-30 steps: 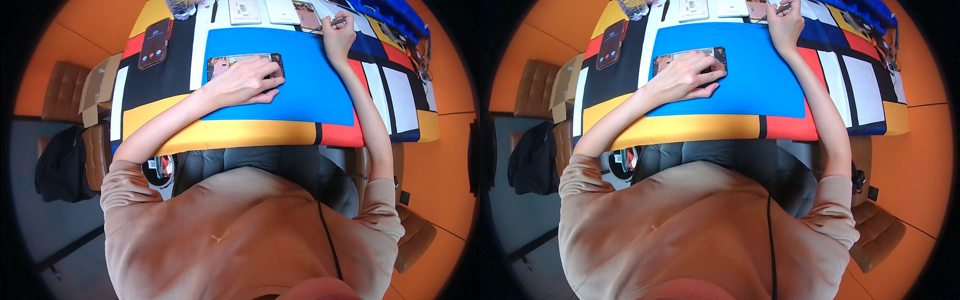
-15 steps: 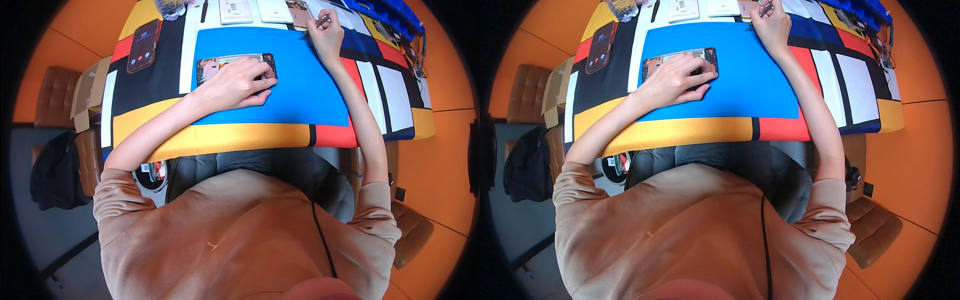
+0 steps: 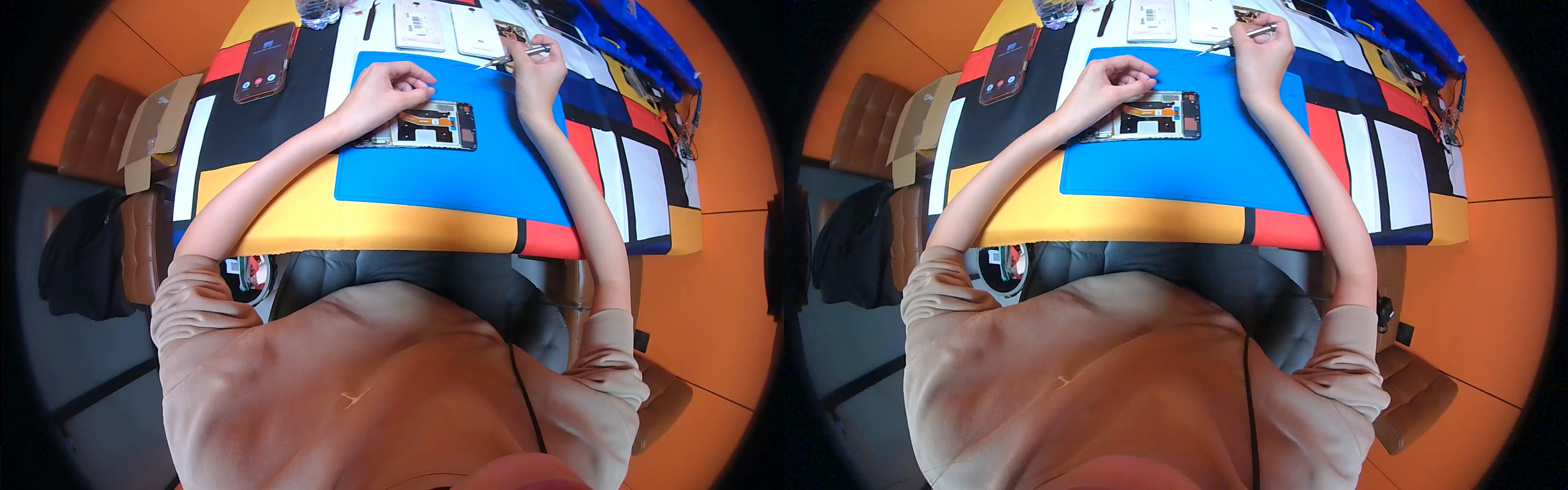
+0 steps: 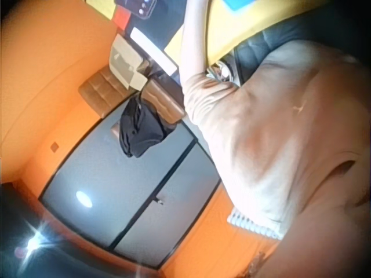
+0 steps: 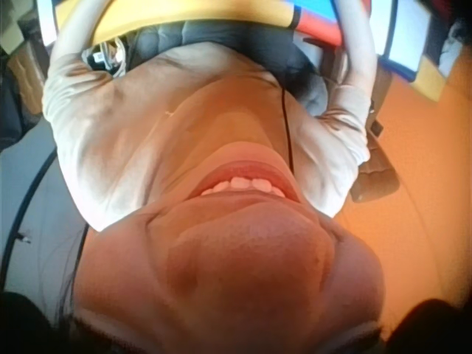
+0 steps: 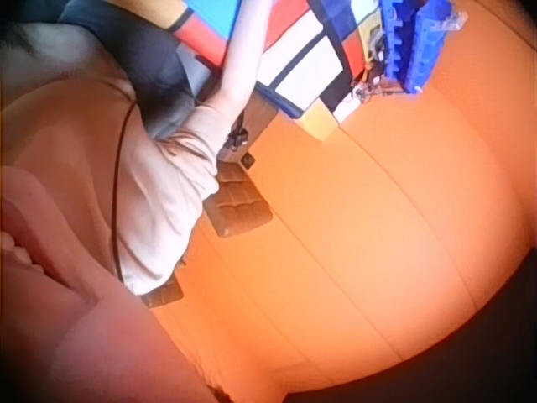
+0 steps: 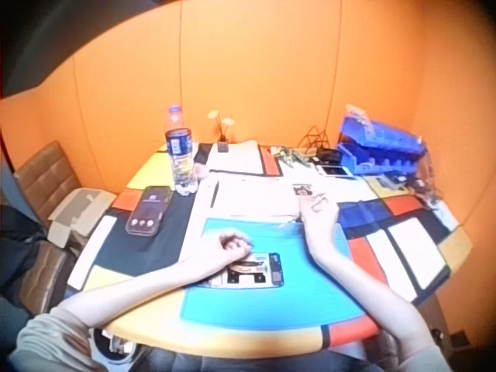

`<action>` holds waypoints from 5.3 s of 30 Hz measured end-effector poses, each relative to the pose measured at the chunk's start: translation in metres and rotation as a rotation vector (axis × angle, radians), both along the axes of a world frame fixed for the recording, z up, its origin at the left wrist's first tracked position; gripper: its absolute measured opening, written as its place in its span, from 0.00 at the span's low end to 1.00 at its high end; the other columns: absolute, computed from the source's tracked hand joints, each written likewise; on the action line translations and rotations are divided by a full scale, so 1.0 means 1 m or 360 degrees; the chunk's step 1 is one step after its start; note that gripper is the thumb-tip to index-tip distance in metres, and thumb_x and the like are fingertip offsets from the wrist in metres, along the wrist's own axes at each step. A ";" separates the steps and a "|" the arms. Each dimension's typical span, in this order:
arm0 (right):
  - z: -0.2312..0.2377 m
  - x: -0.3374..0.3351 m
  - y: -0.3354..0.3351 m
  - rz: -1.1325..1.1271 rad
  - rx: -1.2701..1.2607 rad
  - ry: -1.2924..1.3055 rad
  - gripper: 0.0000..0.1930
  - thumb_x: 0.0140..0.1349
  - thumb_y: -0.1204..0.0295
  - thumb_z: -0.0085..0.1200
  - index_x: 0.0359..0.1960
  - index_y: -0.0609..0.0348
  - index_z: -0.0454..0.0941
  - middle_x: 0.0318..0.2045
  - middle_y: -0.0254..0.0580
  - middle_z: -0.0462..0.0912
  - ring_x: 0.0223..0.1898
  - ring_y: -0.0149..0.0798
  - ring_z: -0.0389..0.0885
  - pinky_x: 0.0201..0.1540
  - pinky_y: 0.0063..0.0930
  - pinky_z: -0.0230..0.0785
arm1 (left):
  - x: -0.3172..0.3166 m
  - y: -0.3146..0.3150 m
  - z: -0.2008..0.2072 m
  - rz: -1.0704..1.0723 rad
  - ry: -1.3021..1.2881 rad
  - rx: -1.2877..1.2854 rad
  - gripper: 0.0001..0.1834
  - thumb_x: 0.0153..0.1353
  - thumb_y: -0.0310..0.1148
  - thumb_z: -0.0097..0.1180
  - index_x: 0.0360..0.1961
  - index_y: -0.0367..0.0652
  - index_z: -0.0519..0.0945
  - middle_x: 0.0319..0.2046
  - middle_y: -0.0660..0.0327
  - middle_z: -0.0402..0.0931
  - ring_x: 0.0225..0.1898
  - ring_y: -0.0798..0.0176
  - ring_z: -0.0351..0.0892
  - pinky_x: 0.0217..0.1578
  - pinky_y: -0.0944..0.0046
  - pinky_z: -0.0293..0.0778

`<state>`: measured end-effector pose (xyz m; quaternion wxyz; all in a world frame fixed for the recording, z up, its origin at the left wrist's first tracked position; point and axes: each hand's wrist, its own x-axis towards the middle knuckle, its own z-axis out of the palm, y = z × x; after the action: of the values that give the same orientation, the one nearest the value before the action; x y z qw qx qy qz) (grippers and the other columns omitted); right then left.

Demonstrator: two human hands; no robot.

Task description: The person uses a screwdriver to remove screws from a disassembled mobile device placed on a blue mat. They then lift the device's back cover and set it aside, exposing the internal components. The person continues to unscrew and remove internal parts from the device.

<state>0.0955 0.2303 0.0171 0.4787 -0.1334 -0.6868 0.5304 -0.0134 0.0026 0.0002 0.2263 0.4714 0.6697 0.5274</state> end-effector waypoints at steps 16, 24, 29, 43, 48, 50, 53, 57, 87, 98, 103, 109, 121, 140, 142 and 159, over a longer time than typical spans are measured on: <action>-0.028 -0.003 -0.050 0.0249 0.0109 0.0031 0.12 0.64 0.81 0.60 0.44 0.60 0.70 0.26 0.33 0.78 0.27 0.26 0.82 0.27 0.18 0.70 | 0.001 -0.001 -0.006 0.0074 0.0282 -0.0017 0.12 0.64 0.35 0.69 0.42 0.37 0.89 0.26 0.65 0.83 0.27 0.80 0.74 0.31 0.78 0.73; -0.013 0.005 -0.066 0.0199 -0.0001 -0.0042 0.19 0.64 0.83 0.59 0.56 0.63 0.72 0.26 0.29 0.77 0.24 0.20 0.78 0.26 0.15 0.68 | 0.002 -0.003 -0.002 0.0068 0.0187 -0.0043 0.10 0.62 0.33 0.71 0.40 0.38 0.89 0.26 0.65 0.83 0.26 0.79 0.74 0.30 0.77 0.72; -0.016 0.005 -0.066 0.0206 0.0130 -0.0056 0.13 0.63 0.82 0.60 0.47 0.61 0.73 0.25 0.28 0.77 0.23 0.19 0.76 0.25 0.14 0.67 | 0.001 -0.003 -0.002 0.0066 0.0222 -0.0024 0.09 0.62 0.33 0.71 0.38 0.38 0.89 0.26 0.66 0.83 0.26 0.79 0.74 0.29 0.77 0.72; -0.024 0.006 -0.067 0.0215 0.0431 -0.0012 0.12 0.62 0.79 0.65 0.40 0.59 0.72 0.24 0.30 0.77 0.23 0.20 0.77 0.24 0.15 0.67 | 0.004 -0.003 0.001 0.0090 0.0256 -0.0038 0.10 0.62 0.32 0.70 0.40 0.37 0.89 0.27 0.65 0.83 0.26 0.80 0.75 0.30 0.78 0.73; -0.022 0.006 -0.068 0.0175 0.0427 -0.0009 0.12 0.62 0.79 0.65 0.41 0.60 0.72 0.24 0.30 0.77 0.24 0.20 0.77 0.24 0.16 0.67 | 0.002 -0.003 -0.001 0.0067 0.0225 -0.0009 0.10 0.62 0.32 0.71 0.40 0.37 0.88 0.27 0.65 0.83 0.26 0.80 0.75 0.30 0.79 0.73; -0.021 0.006 -0.068 0.0154 0.0461 -0.0026 0.12 0.61 0.79 0.65 0.41 0.60 0.73 0.24 0.30 0.77 0.24 0.20 0.77 0.24 0.16 0.67 | 0.001 -0.003 -0.002 0.0064 0.0227 -0.0017 0.10 0.62 0.32 0.71 0.40 0.37 0.88 0.27 0.65 0.83 0.26 0.80 0.75 0.30 0.79 0.73; -0.021 0.006 -0.068 0.0125 0.0455 -0.0016 0.12 0.61 0.79 0.66 0.41 0.59 0.74 0.24 0.30 0.77 0.24 0.20 0.76 0.25 0.16 0.67 | 0.000 -0.003 -0.003 0.0064 0.0240 -0.0012 0.10 0.62 0.32 0.71 0.41 0.37 0.88 0.28 0.64 0.84 0.26 0.80 0.75 0.30 0.79 0.73; -0.022 0.006 -0.068 0.0078 0.0455 -0.0071 0.12 0.60 0.79 0.66 0.41 0.59 0.74 0.24 0.29 0.77 0.23 0.20 0.75 0.25 0.17 0.67 | 0.001 -0.003 -0.003 0.0065 0.0238 0.0001 0.11 0.62 0.32 0.71 0.42 0.37 0.88 0.28 0.64 0.84 0.27 0.80 0.75 0.30 0.79 0.73; -0.018 0.006 -0.070 0.0263 0.0158 -0.0010 0.11 0.62 0.82 0.62 0.40 0.58 0.73 0.26 0.27 0.78 0.25 0.19 0.78 0.26 0.14 0.68 | -0.001 -0.004 -0.009 0.0054 0.0427 0.0068 0.13 0.66 0.39 0.68 0.43 0.40 0.88 0.24 0.67 0.81 0.22 0.81 0.75 0.21 0.79 0.68; -0.006 0.014 -0.041 0.0042 0.0315 0.0106 0.11 0.60 0.83 0.61 0.39 0.58 0.73 0.26 0.26 0.75 0.23 0.17 0.73 0.25 0.13 0.63 | 0.010 -0.004 -0.007 0.0017 0.0855 0.0172 0.13 0.67 0.39 0.62 0.46 0.42 0.87 0.39 0.58 0.82 0.38 0.62 0.82 0.40 0.64 0.80; 0.001 0.016 -0.042 0.0154 0.0455 -0.0106 0.11 0.58 0.84 0.60 0.37 0.58 0.72 0.29 0.27 0.73 0.26 0.17 0.71 0.25 0.13 0.60 | 0.021 -0.005 -0.004 -0.0201 0.1534 0.0229 0.14 0.67 0.35 0.63 0.51 0.46 0.86 0.45 0.60 0.80 0.43 0.59 0.79 0.47 0.61 0.78; 0.003 0.019 -0.048 0.0102 0.0770 -0.0125 0.10 0.55 0.86 0.58 0.35 0.60 0.72 0.31 0.30 0.70 0.25 0.18 0.67 0.24 0.14 0.56 | 0.026 -0.006 -0.002 -0.0247 0.1646 0.0105 0.18 0.67 0.34 0.61 0.58 0.51 0.84 0.51 0.60 0.76 0.44 0.58 0.75 0.50 0.58 0.72; -0.003 0.014 -0.045 0.0132 0.0707 -0.0034 0.10 0.55 0.86 0.58 0.35 0.60 0.72 0.32 0.29 0.70 0.25 0.16 0.66 0.24 0.13 0.55 | 0.026 -0.007 -0.002 -0.0255 0.1627 0.0121 0.20 0.66 0.33 0.61 0.60 0.53 0.84 0.50 0.60 0.76 0.44 0.57 0.74 0.49 0.57 0.72; 0.008 0.015 -0.038 0.0219 0.1211 -0.0301 0.11 0.55 0.81 0.59 0.37 0.61 0.72 0.25 0.36 0.72 0.23 0.31 0.71 0.26 0.25 0.64 | 0.024 -0.005 -0.005 -0.0236 0.1635 0.0145 0.19 0.66 0.32 0.61 0.58 0.51 0.85 0.49 0.59 0.77 0.49 0.56 0.77 0.52 0.55 0.73; 0.012 0.021 -0.037 0.0199 0.1250 -0.0482 0.10 0.55 0.80 0.58 0.38 0.61 0.72 0.24 0.35 0.72 0.23 0.33 0.72 0.26 0.26 0.65 | 0.024 -0.005 -0.006 -0.0233 0.1645 0.0158 0.19 0.66 0.33 0.61 0.58 0.50 0.85 0.48 0.59 0.77 0.49 0.56 0.77 0.52 0.55 0.73; 0.011 0.014 -0.037 0.0370 0.1038 -0.0272 0.10 0.56 0.79 0.55 0.39 0.60 0.70 0.48 0.48 0.80 0.44 0.41 0.75 0.51 0.35 0.69 | 0.024 -0.003 -0.009 -0.0205 0.1701 0.0193 0.17 0.68 0.34 0.60 0.58 0.51 0.85 0.48 0.59 0.77 0.49 0.57 0.77 0.53 0.56 0.73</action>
<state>0.1096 0.1929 0.0285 0.3734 0.0615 -0.8681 0.3211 0.0102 -0.0005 -0.0091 -0.1416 0.7263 0.6296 0.2369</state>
